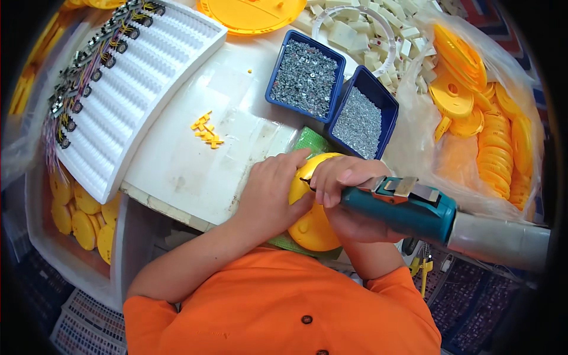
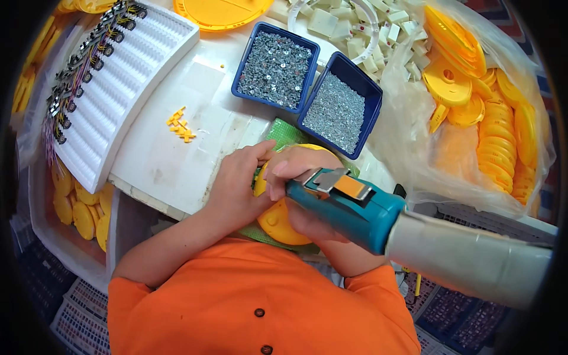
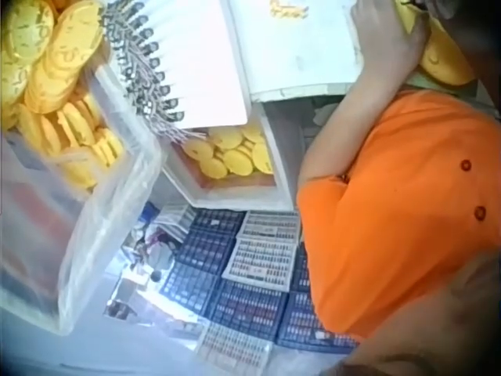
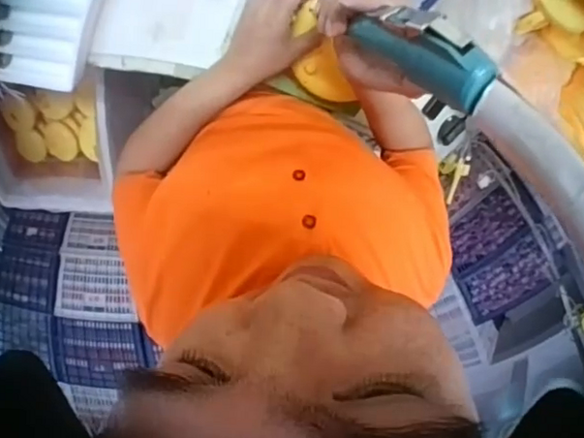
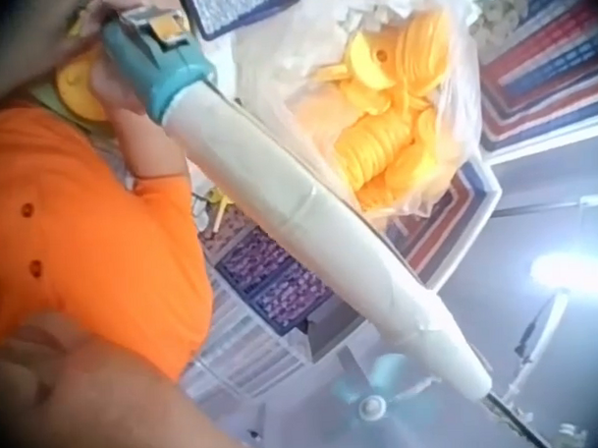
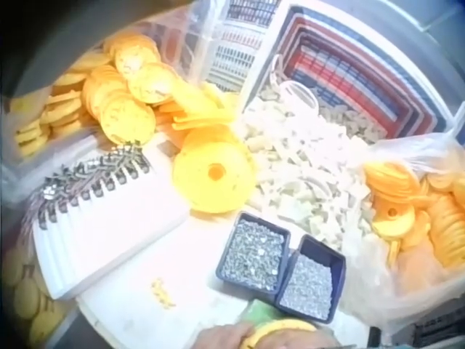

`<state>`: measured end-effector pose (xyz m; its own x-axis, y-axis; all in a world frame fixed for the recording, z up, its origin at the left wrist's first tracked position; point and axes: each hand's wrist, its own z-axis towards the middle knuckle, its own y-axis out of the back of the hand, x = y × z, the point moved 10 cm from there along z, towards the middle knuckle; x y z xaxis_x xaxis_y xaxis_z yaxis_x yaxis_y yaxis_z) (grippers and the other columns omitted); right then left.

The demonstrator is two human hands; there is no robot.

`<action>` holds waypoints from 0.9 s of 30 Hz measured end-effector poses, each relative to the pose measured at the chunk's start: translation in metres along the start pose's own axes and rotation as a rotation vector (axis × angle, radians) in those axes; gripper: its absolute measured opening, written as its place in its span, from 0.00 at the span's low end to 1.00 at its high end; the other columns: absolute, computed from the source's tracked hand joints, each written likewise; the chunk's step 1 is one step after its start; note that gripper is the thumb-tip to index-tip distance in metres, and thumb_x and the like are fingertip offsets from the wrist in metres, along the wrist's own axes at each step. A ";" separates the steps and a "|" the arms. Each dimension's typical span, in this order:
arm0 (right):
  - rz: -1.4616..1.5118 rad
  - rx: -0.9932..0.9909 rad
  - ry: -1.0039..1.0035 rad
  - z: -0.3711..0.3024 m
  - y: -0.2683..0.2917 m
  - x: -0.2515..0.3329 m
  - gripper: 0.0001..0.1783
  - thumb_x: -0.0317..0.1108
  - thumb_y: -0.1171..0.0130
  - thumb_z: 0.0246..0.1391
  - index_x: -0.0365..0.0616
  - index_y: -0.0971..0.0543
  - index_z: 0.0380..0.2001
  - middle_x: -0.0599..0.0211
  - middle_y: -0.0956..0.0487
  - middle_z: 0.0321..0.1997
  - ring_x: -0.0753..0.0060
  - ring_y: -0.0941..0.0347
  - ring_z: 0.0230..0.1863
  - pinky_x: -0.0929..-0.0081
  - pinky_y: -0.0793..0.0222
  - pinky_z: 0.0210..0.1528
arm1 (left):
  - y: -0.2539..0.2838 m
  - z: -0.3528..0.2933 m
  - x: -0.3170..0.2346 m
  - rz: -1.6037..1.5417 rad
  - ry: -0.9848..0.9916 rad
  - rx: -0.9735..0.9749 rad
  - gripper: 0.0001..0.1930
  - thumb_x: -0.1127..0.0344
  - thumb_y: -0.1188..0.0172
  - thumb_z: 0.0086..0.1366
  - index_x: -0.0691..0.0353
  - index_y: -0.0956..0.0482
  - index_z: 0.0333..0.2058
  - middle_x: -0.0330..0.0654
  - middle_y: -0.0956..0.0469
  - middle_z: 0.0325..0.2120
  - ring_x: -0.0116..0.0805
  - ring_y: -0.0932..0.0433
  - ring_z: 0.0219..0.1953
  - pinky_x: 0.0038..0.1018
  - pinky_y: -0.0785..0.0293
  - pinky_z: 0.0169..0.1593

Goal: Assembling yellow plastic toy components using a power screwdriver, a soldering iron, and various small parts.

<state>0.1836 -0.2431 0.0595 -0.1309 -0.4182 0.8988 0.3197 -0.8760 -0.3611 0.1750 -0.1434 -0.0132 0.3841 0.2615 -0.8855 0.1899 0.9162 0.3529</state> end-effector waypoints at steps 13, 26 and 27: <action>0.015 -0.155 0.315 0.009 0.057 0.049 0.53 0.75 0.60 0.56 0.30 0.30 0.60 0.53 0.22 0.32 0.61 0.26 0.36 0.63 0.31 0.47 | -0.033 0.052 -0.018 0.080 -0.038 0.215 0.26 0.63 0.29 0.57 0.61 0.26 0.54 0.49 0.21 0.46 0.52 0.23 0.51 0.43 0.29 0.55; -0.001 -0.266 0.174 0.009 0.077 0.029 0.55 0.79 0.60 0.53 0.34 0.28 0.57 0.57 0.23 0.30 0.61 0.27 0.32 0.63 0.32 0.44 | -0.046 0.060 -0.009 0.047 0.012 0.246 0.21 0.62 0.29 0.58 0.60 0.24 0.48 0.46 0.19 0.42 0.49 0.21 0.48 0.42 0.29 0.51; 0.058 -0.286 0.202 0.006 0.082 0.024 0.54 0.80 0.60 0.53 0.34 0.27 0.55 0.56 0.22 0.30 0.62 0.27 0.31 0.62 0.32 0.43 | -0.045 0.059 -0.009 0.047 0.012 0.249 0.21 0.62 0.29 0.58 0.60 0.24 0.48 0.46 0.19 0.42 0.49 0.21 0.48 0.42 0.29 0.51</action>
<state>0.2127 -0.3231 0.0531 -0.3128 -0.4834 0.8176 0.0602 -0.8692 -0.4908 0.2166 -0.2053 -0.0033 0.3877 0.3068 -0.8693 0.3897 0.8000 0.4562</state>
